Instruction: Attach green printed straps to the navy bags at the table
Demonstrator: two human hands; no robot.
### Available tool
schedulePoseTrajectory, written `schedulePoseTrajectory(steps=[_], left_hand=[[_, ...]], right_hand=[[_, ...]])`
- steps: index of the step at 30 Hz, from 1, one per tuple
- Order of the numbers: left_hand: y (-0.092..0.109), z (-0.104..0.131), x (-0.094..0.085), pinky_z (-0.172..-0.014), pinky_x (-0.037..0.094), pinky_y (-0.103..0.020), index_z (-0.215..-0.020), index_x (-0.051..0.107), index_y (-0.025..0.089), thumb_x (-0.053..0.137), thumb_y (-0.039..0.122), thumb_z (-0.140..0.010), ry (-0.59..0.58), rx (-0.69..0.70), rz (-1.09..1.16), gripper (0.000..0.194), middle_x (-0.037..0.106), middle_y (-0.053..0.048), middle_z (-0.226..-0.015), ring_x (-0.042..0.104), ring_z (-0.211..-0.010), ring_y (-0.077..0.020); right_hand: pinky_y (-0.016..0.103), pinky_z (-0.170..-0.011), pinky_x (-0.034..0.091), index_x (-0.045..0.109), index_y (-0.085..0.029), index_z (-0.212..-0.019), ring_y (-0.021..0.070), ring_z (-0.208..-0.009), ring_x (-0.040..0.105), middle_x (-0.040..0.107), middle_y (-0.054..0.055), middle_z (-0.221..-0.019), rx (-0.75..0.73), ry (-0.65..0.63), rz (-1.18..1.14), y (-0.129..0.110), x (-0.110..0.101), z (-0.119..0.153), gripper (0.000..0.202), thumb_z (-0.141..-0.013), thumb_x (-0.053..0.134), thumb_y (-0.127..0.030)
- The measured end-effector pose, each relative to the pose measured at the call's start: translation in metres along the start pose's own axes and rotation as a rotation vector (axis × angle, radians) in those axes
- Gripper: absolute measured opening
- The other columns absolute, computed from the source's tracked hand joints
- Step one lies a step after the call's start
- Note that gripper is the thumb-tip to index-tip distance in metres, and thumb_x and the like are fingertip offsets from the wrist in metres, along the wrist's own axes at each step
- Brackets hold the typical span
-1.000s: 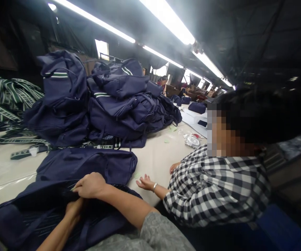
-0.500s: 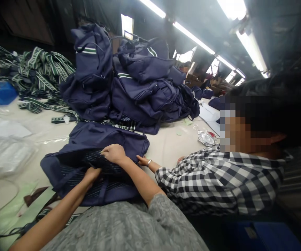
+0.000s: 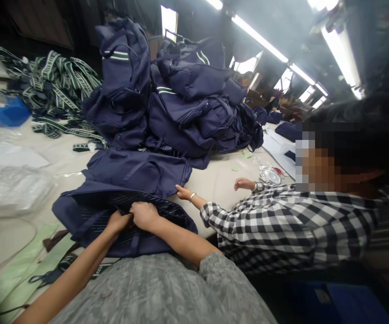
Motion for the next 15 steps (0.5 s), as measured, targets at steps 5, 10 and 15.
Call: schedulePoseTrajectory(steps=[5,10,15], left_hand=[[-0.009,0.008,0.002,-0.046,0.049,-0.028,-0.083,0.06,0.014,0.067,0.013,-0.059,-0.036,-0.061,-0.073,0.024,0.061,-0.003,-0.054,0.061,-0.044,-0.0219],[-0.01,0.012,0.007,-0.047,0.053,-0.029,-0.091,0.055,0.013,0.063,0.011,-0.066,-0.062,-0.086,-0.026,0.026,0.061,-0.003,-0.059,0.064,-0.047,-0.0214],[-0.006,0.016,0.008,-0.045,0.053,-0.029,-0.087,0.05,0.013,0.061,0.01,-0.07,-0.075,-0.101,0.019,0.02,0.059,-0.004,-0.055,0.064,-0.048,-0.0222]], right_hand=[[0.023,-0.082,0.047,0.073,-0.017,-0.103,0.018,-0.098,0.067,0.073,0.008,-0.106,0.008,-0.079,-0.106,0.043,0.013,-0.038,0.023,-0.094,0.052,-0.022],[0.023,-0.077,0.047,0.075,-0.017,-0.098,0.0189,-0.093,0.068,0.074,0.007,-0.102,-0.045,-0.176,-0.124,0.041,0.027,-0.041,0.021,-0.091,0.055,-0.022],[0.023,-0.066,0.048,0.075,-0.015,-0.091,0.0202,-0.08,0.069,0.075,0.009,-0.092,-0.05,-0.289,-0.121,0.028,0.043,-0.035,0.019,-0.081,0.059,-0.011]])
Point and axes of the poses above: each hand's wrist, its own z-axis away from the middle knuckle, its own x-axis out of the palm, y = z × x, the point moved 8 cm from there along -z, towards the middle knuckle
